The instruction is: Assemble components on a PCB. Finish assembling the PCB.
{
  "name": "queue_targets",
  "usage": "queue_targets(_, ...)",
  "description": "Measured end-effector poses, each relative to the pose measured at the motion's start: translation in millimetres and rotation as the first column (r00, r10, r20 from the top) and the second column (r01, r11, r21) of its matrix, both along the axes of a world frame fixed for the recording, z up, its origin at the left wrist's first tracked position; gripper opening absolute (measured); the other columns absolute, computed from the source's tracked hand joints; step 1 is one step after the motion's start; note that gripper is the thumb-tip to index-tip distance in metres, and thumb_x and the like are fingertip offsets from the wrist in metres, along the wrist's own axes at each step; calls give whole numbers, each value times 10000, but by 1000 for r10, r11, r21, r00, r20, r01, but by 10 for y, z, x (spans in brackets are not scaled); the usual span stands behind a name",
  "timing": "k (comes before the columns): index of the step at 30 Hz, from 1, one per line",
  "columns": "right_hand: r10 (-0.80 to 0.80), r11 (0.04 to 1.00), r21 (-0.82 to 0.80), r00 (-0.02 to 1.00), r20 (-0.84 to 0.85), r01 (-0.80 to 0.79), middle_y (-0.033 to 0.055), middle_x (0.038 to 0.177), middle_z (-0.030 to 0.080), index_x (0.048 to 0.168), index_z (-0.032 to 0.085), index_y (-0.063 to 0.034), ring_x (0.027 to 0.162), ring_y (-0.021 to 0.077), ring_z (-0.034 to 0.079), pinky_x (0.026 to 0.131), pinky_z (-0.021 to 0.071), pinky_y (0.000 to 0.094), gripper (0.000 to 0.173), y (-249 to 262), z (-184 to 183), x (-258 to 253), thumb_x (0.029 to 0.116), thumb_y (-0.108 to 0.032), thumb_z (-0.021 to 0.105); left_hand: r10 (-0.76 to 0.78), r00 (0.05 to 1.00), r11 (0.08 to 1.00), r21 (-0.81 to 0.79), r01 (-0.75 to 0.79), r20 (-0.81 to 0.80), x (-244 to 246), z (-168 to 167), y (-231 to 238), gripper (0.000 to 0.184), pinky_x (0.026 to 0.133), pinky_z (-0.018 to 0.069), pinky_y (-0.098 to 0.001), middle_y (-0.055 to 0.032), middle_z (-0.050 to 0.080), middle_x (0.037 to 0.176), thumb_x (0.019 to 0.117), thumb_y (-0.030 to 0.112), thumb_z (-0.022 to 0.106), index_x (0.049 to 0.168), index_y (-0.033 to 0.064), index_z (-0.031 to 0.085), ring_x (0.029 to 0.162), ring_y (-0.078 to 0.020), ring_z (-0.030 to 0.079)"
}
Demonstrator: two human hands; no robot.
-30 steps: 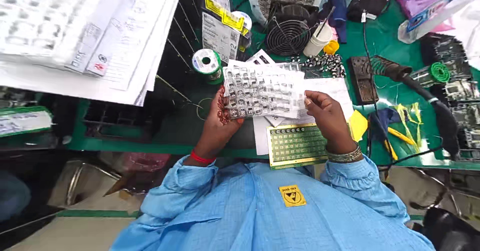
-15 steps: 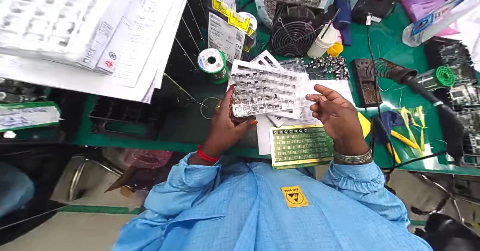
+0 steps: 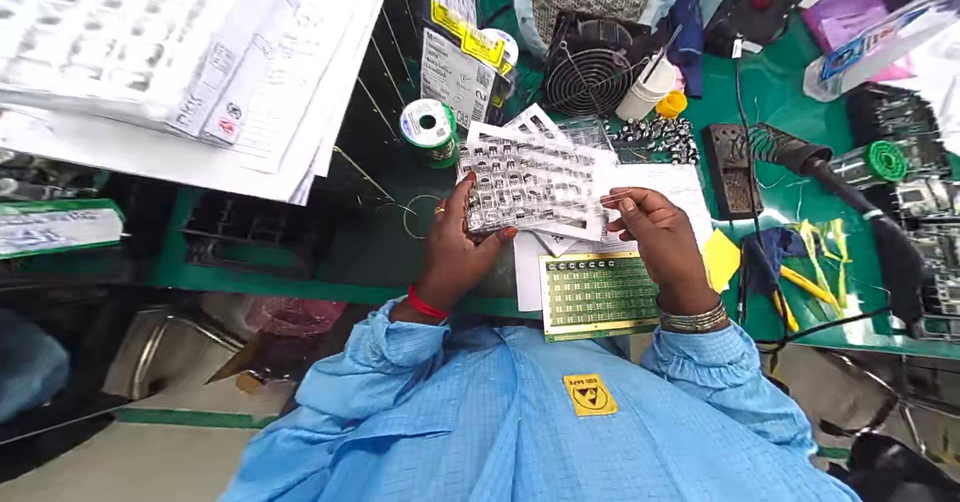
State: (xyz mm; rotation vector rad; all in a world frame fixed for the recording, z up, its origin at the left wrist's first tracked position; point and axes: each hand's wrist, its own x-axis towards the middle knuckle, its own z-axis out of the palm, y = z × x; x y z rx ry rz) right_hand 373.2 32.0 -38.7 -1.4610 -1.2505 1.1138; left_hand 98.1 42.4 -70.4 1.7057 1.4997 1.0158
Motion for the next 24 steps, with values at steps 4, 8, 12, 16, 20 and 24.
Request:
queue_targets(4,28,996,77,992,127,-38,6,1120,710,1180,687,-50,863,24,666,759,567,224,215,1,-19,-11,1044,-123,538,25,1000,997,68,-26,12,8,-47,10,838,918,540,-410,-231,624,1300,870,476,727,1501,0,446,1084,-231,659)
queue_targets(8,-18,978,198,917,399,-67,45,1072,723,1161,743,-75,849,60,656,768,554,268,223,-17,-71,-35,1014,-174,608,51,998,989,142,-48,-22,6,-86,20,773,880,551,-412,-226,657,1259,964,503,614,1519,-1,426,1015,-233,680)
queue_targets(12,-155,922,358,704,693,-149,148,1012,723,1020,796,-83,978,360,652,857,487,559,168,-20,-70,-187,947,-184,685,78,995,979,192,-65,-63,8,-131,39,642,744,581,-413,-193,699,1022,1047,393,502,1519,-30,403,807,-224,687)
queue_targets(16,-131,869,405,657,743,-284,151,1028,728,995,782,-65,980,363,669,847,518,532,140,31,-17,-332,912,-69,668,86,994,976,204,-70,-71,18,-123,30,549,780,585,-433,-209,708,1054,1069,271,465,1490,-78,414,859,-253,705)
queue_targets(20,-62,873,361,661,748,-327,164,994,721,1073,770,-41,929,344,687,808,549,496,195,127,27,-414,941,-67,628,100,993,974,210,-83,-70,24,-147,33,528,784,585,-434,-211,717,1038,1076,243,446,1480,-95,417,850,-255,710)
queue_targets(24,-14,903,273,612,790,-332,175,930,701,1027,779,-40,897,364,675,760,540,507,161,218,131,-505,953,-109,653,104,992,976,201,-89,-66,29,-136,25,518,785,580,-427,-203,721,1026,1076,240,448,1478,-85,432,847,-254,709)
